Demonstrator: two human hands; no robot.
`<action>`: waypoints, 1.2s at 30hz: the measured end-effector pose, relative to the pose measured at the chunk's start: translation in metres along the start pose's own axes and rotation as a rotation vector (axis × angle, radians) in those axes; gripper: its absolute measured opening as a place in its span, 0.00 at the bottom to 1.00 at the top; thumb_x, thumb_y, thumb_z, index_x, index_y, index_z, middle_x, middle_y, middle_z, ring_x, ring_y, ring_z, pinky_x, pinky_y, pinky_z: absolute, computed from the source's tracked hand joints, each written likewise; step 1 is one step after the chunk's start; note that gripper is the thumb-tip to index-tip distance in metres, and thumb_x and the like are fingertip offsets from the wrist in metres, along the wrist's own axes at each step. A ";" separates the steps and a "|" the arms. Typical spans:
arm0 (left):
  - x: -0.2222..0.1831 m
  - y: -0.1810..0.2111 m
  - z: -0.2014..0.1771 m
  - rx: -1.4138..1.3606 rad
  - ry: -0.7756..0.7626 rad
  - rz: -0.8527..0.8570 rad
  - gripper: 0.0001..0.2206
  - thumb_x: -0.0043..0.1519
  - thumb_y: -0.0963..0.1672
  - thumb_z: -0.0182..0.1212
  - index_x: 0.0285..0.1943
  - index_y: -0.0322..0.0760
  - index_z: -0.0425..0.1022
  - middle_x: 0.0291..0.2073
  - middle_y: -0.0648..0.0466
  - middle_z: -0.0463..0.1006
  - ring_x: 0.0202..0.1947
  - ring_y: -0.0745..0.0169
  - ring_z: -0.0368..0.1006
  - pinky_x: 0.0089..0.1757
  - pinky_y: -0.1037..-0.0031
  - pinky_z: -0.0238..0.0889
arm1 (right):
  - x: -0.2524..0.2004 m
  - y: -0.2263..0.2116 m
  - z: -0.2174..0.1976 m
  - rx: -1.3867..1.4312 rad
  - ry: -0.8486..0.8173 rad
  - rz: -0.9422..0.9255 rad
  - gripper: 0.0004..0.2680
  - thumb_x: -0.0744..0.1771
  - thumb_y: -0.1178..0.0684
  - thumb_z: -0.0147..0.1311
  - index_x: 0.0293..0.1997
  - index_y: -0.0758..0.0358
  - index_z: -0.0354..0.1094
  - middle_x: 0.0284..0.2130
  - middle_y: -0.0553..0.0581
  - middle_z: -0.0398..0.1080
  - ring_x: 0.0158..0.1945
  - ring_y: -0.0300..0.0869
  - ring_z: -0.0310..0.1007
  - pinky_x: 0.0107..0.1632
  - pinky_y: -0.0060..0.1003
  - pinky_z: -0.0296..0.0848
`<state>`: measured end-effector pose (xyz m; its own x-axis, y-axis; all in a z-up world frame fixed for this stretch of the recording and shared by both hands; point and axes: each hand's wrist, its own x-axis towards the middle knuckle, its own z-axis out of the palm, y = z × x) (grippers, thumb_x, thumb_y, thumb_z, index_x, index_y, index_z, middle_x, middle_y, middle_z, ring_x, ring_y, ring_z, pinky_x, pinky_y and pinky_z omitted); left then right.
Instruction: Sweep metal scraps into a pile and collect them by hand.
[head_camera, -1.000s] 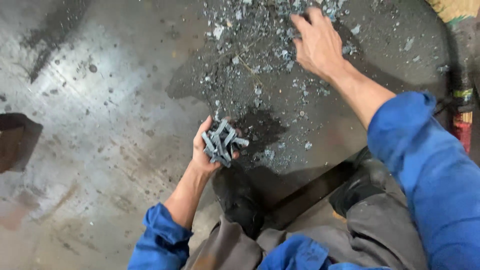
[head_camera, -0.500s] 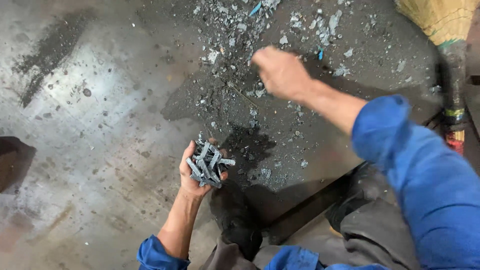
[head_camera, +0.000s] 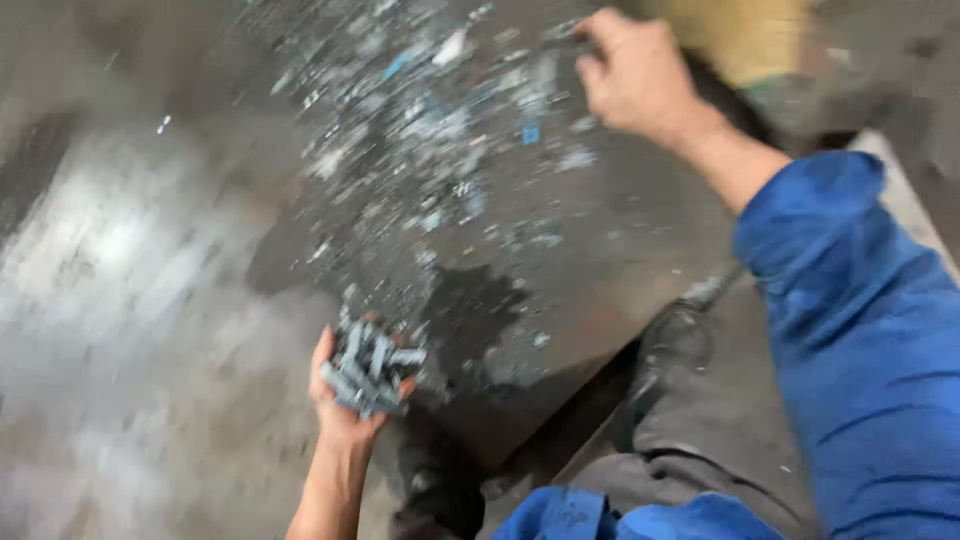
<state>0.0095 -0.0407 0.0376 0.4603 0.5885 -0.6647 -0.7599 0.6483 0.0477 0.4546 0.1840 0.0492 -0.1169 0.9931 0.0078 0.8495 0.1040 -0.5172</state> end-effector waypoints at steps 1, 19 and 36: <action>0.007 -0.007 0.013 0.086 0.137 0.018 0.27 0.66 0.60 0.48 0.60 0.41 0.74 0.45 0.42 0.80 0.44 0.43 0.77 0.29 0.57 0.71 | -0.016 0.017 -0.011 -0.043 -0.012 -0.049 0.13 0.68 0.59 0.57 0.61 0.67 0.68 0.43 0.70 0.72 0.46 0.62 0.74 0.49 0.53 0.73; 0.090 -0.185 0.255 0.364 0.015 -0.031 0.29 0.69 0.61 0.47 0.63 0.38 0.73 0.47 0.39 0.78 0.45 0.30 0.73 0.30 0.58 0.66 | -0.304 0.246 -0.211 0.250 0.499 0.529 0.12 0.67 0.58 0.60 0.57 0.67 0.70 0.48 0.64 0.71 0.46 0.54 0.75 0.48 0.44 0.74; 0.342 -0.414 0.442 0.544 -0.232 -0.716 0.25 0.69 0.60 0.48 0.57 0.43 0.77 0.48 0.43 0.79 0.49 0.43 0.77 0.34 0.56 0.69 | -0.359 0.462 -0.196 -0.121 0.284 0.867 0.13 0.65 0.54 0.64 0.56 0.58 0.75 0.49 0.71 0.70 0.47 0.65 0.73 0.47 0.55 0.72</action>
<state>0.6842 0.1061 0.1198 0.8617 0.0042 -0.5074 0.0337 0.9973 0.0656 0.9898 -0.1143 -0.0248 0.7034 0.7000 -0.1230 0.6302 -0.6943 -0.3475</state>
